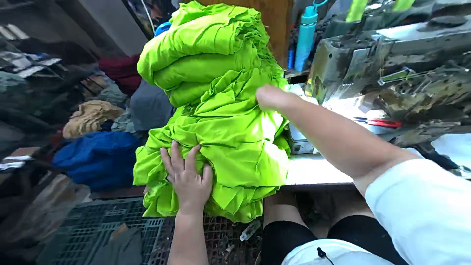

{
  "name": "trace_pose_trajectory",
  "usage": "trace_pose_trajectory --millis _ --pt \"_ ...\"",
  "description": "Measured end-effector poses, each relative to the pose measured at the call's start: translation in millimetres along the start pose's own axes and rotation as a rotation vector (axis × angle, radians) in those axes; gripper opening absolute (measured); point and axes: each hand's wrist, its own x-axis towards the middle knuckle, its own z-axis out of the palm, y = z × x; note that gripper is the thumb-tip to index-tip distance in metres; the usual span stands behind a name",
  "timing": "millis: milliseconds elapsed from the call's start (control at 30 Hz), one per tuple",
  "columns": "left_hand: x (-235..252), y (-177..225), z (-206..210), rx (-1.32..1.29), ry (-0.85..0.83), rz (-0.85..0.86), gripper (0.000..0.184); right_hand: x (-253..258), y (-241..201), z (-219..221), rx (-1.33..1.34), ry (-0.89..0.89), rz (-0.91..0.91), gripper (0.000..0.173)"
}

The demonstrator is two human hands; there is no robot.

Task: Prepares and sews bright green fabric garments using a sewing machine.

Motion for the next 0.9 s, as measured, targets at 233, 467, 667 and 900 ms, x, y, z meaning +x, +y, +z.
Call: trace_pose_trajectory --millis 233,467,667,900 --pt "0 -1 0 -0.014 -0.027 -0.005 0.053 6 -14 -45 0.422 0.674 -0.28 0.078" --pt "-28 100 -48 -0.104 -0.169 0.19 0.035 -173 70 86 0.325 0.19 -0.282 0.031" --pt "-40 146 36 -0.133 -0.363 0.598 0.022 -224 190 64 -0.077 0.761 0.06 0.025" --pt "-9 165 19 -0.294 -0.396 0.322 0.02 -201 221 44 -0.157 0.366 0.285 0.016"
